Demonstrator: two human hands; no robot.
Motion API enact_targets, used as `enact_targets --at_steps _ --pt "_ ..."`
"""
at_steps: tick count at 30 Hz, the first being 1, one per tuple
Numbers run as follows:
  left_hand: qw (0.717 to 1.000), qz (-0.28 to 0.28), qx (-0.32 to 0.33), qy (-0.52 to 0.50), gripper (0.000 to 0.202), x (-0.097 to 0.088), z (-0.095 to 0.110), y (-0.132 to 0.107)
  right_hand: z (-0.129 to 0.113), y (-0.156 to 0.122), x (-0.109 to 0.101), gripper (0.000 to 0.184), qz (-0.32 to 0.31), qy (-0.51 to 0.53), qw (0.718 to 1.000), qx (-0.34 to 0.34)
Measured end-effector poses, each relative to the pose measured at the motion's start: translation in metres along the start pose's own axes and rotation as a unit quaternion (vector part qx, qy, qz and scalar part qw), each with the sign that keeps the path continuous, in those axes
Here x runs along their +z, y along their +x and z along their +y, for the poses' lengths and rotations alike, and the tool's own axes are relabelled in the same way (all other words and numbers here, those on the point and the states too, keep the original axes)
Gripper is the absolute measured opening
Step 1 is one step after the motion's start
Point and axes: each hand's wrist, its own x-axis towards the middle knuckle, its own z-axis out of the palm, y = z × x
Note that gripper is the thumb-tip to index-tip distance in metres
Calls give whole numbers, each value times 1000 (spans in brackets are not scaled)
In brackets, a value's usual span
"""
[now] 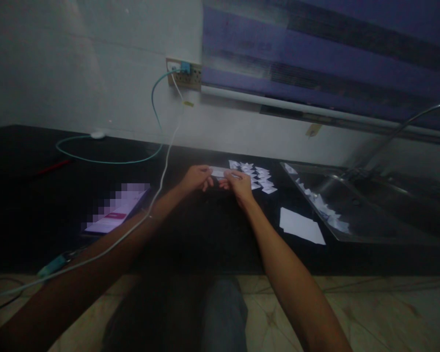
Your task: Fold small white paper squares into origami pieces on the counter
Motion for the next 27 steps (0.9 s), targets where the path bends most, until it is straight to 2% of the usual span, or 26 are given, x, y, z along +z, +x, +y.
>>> enact_targets --at_steps 8,16,24,27 --pt "998 14 -11 -54 23 0 -2 -1 2 0 -1 30 -22 38 999 13" --pt "999 30 7 -24 20 1 2 -3 0 -3 3 32 -3 56 998 23" --pt "998 46 32 3 20 0 1 -3 1 -1 -1 34 11 18 999 30" --pt "998 64 23 15 21 0 5 -4 2 1 -3 36 6 13 1000 26"
